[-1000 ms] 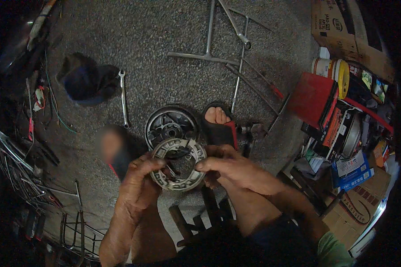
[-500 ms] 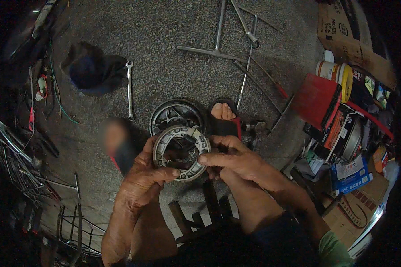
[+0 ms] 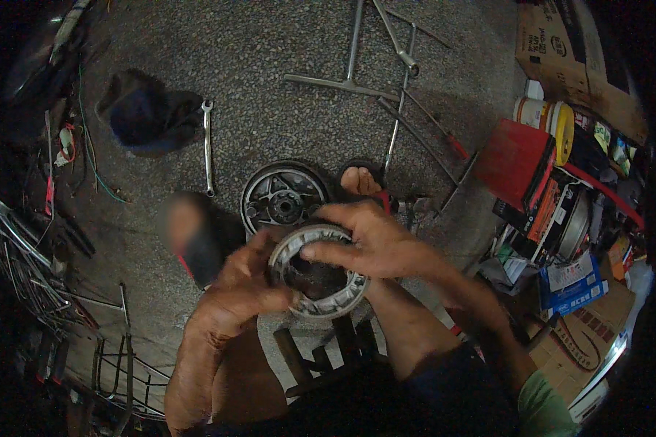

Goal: The person sits on the floor and uses a wrench to loosen and remove a bolt from a circular metal part. They then separate the part into two halves, remove internal components, and reassemble the unit by hand.

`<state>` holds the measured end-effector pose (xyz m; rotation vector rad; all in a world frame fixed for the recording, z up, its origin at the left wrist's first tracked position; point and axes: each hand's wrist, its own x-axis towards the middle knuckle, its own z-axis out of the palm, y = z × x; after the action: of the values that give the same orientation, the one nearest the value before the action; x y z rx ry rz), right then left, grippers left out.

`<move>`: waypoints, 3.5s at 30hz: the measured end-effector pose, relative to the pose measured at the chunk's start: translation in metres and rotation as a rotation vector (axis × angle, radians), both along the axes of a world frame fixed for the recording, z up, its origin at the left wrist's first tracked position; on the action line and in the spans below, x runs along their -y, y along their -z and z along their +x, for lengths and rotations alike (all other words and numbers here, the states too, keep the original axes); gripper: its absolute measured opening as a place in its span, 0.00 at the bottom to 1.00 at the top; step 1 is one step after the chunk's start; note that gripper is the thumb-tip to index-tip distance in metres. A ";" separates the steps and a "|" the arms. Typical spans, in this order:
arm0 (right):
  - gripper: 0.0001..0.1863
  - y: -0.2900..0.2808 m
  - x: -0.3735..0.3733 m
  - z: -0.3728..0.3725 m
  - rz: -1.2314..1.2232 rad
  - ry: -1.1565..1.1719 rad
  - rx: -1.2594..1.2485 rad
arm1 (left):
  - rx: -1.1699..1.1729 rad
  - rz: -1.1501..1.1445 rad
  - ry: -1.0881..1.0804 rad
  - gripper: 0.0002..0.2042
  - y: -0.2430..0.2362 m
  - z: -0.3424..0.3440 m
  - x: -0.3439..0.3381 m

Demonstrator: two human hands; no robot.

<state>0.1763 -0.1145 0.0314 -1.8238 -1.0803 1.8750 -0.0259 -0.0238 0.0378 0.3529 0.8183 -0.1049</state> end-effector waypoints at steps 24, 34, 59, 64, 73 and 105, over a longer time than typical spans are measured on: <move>0.20 0.011 0.001 -0.029 0.384 0.481 0.416 | -0.318 0.215 -0.388 0.09 -0.001 0.015 0.004; 0.25 0.016 0.007 -0.026 0.315 0.425 0.361 | -0.348 0.571 -0.244 0.09 -0.005 0.010 0.003; 0.21 -0.038 -0.006 -0.026 0.846 -0.114 0.387 | -0.225 0.837 -0.296 0.19 0.019 -0.013 0.011; 0.18 -0.029 -0.004 -0.038 0.990 -0.189 0.452 | -0.154 0.288 -0.616 0.20 0.009 -0.001 0.012; 0.14 -0.024 -0.002 -0.047 1.036 -0.322 0.485 | -0.011 -0.185 -0.594 0.27 0.019 -0.025 0.003; 0.15 -0.007 -0.007 -0.049 0.270 0.305 0.271 | -0.276 0.214 -0.163 0.13 0.002 -0.005 0.013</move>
<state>0.1272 -0.1080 0.0381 -1.9848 -1.0120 1.2729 -0.0306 -0.0366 0.0360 0.4779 1.1323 0.0890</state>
